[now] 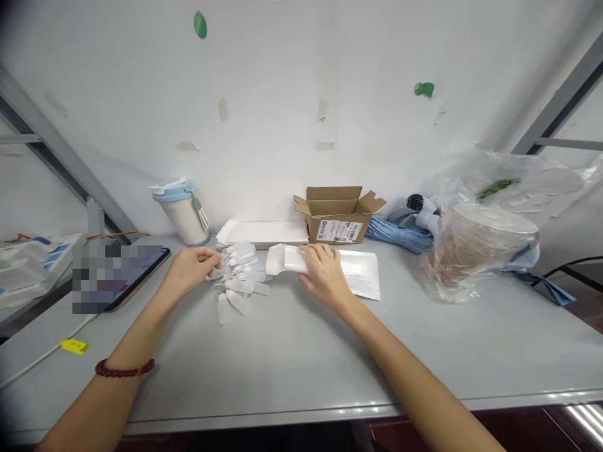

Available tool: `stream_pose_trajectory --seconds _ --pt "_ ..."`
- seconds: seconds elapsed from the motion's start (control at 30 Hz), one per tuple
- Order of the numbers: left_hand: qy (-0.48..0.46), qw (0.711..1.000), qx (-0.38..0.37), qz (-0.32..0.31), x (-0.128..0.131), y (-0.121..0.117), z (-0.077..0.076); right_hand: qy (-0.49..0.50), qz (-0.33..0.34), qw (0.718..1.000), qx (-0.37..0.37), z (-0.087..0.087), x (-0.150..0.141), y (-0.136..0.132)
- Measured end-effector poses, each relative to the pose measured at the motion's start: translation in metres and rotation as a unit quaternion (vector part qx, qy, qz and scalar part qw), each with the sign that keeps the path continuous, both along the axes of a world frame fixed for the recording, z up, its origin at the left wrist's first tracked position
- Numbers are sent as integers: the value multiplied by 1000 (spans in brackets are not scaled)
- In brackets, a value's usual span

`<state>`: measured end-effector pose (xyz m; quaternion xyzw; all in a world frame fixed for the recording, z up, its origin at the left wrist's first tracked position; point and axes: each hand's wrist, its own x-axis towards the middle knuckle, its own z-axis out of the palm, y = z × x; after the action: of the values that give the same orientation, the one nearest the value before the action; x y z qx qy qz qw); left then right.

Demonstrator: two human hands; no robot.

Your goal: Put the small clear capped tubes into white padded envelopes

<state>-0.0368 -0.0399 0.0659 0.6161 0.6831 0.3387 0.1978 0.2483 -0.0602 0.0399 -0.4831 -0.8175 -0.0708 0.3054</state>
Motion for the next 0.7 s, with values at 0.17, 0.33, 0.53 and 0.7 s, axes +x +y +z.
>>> stream_pose_trajectory --seconds 0.17,0.33,0.53,0.7 --pt "36 995 90 -31 9 -10 9 -4 -10 1000 -5 0 1 1" --pt "-10 989 135 -58 21 -18 11 -4 -12 1000 -8 1 0 -1" --pt "-41 982 145 -111 36 -23 4 -3 -9 1000 -7 1 -1 -2" --pt "-26 978 158 -132 52 -31 1 -6 8 1000 -4 1 -5 -5"
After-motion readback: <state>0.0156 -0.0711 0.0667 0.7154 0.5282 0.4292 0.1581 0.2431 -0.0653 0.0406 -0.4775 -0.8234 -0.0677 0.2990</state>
